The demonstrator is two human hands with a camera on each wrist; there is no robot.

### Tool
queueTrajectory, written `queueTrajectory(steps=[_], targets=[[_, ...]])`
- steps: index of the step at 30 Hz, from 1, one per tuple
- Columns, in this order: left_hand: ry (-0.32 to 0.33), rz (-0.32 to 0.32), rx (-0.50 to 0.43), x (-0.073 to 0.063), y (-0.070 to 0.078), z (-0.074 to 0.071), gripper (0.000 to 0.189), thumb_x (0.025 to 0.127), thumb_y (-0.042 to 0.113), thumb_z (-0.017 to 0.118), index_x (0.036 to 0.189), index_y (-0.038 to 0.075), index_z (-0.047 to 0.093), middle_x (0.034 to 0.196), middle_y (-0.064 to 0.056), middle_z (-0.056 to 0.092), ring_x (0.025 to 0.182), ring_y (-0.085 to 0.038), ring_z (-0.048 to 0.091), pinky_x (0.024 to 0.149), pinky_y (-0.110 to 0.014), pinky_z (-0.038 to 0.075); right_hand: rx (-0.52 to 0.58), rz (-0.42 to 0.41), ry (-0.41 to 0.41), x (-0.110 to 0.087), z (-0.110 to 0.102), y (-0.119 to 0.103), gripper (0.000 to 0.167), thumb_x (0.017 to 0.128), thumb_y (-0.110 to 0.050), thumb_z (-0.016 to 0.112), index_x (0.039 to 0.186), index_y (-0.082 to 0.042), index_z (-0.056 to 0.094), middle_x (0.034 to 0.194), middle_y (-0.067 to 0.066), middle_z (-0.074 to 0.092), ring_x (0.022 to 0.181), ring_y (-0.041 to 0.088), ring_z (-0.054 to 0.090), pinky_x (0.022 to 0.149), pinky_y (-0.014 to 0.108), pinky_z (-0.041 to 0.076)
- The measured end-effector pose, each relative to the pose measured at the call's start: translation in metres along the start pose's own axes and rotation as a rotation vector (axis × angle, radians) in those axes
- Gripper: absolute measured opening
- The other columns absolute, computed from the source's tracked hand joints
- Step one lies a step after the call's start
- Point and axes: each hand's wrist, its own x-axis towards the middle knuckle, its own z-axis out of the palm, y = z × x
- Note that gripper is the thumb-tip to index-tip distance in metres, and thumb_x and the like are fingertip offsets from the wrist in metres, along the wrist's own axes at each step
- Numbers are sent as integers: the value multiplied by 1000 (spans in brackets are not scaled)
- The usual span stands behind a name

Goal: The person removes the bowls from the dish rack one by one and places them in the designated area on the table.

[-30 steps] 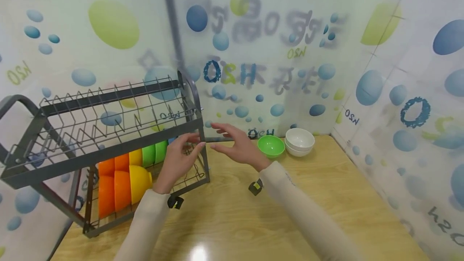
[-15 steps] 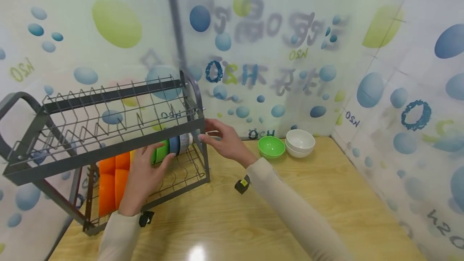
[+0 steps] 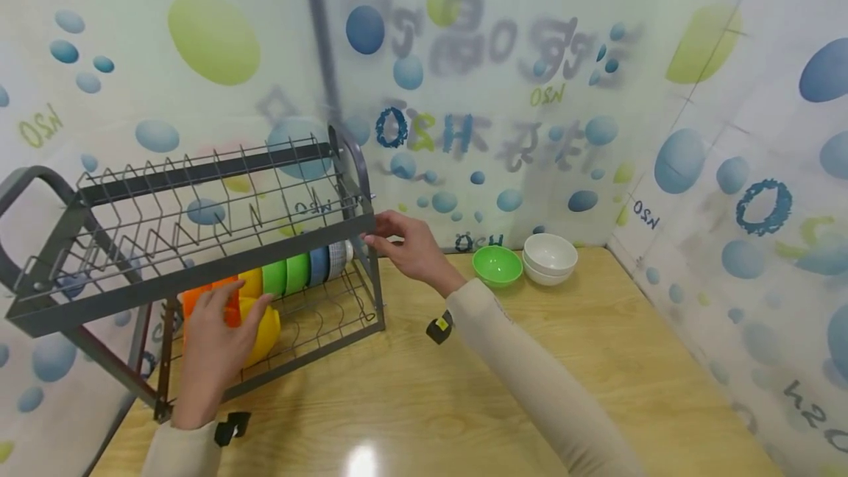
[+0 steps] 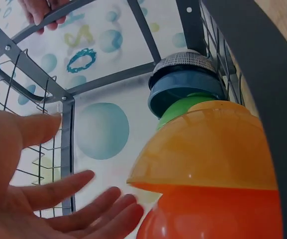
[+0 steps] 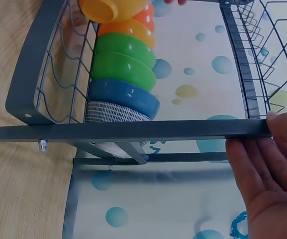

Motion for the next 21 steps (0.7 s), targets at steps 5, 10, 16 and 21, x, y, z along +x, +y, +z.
queueTrajectory(steps=[5,10,16,21], targets=[[-50,-97,7,-2,-1,-3,64,103,38,62,143,-10,51,131,-36,57,112,-51,60,89,-62,54,-13,-14,2,0,1,0,26,103,-28,64,125,-14,65,116,5,73,108,21,72,81,25,60],[-123,-175,51,-1,-3,-3,65,102,35,62,142,-14,48,129,-40,60,104,-51,67,80,-58,60,-22,-12,7,-1,1,1,27,103,-28,64,126,-14,64,116,5,72,108,21,72,81,27,60],[-174,-190,64,-1,-6,-3,56,103,23,60,137,-20,50,112,-39,68,80,-42,71,59,-43,58,-36,-1,10,-1,3,2,30,104,-30,63,129,-14,63,116,5,71,109,21,72,81,28,60],[-181,-208,64,-3,-7,-2,44,102,18,60,128,-18,59,107,-35,70,71,-30,67,52,-32,50,-33,-3,16,-2,3,2,31,104,-30,62,131,-13,61,115,6,70,109,22,72,82,29,60]])
